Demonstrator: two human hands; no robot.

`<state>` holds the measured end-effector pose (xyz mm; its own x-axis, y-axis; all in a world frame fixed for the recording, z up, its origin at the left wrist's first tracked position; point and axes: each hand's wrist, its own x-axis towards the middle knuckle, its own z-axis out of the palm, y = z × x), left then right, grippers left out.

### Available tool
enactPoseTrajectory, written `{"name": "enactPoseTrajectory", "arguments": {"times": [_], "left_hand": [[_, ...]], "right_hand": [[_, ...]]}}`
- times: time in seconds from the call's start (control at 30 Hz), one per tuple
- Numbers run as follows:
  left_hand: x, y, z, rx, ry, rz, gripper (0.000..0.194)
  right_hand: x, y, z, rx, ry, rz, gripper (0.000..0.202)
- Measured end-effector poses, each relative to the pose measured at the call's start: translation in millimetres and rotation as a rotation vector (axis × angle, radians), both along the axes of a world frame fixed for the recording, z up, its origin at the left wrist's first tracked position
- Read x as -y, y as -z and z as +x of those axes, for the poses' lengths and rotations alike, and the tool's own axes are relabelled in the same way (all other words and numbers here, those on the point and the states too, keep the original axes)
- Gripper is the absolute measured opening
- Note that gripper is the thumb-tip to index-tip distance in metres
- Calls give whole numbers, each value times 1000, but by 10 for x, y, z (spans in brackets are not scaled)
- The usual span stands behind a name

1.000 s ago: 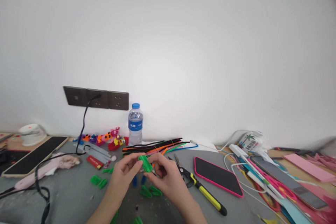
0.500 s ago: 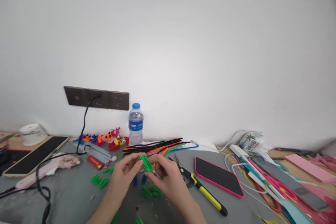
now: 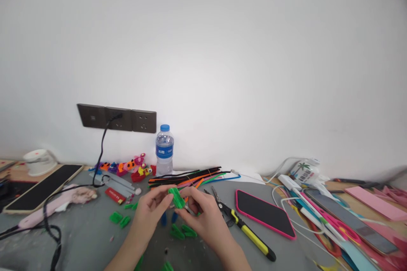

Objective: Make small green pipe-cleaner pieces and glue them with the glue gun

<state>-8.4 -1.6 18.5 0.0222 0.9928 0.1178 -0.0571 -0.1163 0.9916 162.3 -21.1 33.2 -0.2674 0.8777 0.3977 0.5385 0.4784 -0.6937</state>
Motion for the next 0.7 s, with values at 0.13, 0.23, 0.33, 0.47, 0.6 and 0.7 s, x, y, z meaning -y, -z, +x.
{"name": "enactPoseTrajectory", "arguments": {"times": [0.13,0.23,0.33,0.47,0.6,0.7], "left_hand": [[-6,11,-2,-14,-3,-6,31],[-3,0,-1,-27,-1,-5,32],[7,-10,-5,-31,5,-12,32],[13,-4,-11,-28,2,-8,31],[0,7,-7,-25,1,6,30],[-12,15,-9,-9,10,7,27]], "right_hand": [[-3,-7,3,-3,-2,9,18],[-5,-27,-1,-14,-3,32,17],[-4,-43,-2,-12,0,42,18],[0,-30,3,-2,-3,40,17],[2,-11,10,2,-10,42,16],[-3,-13,14,-8,-15,29,16]]}}
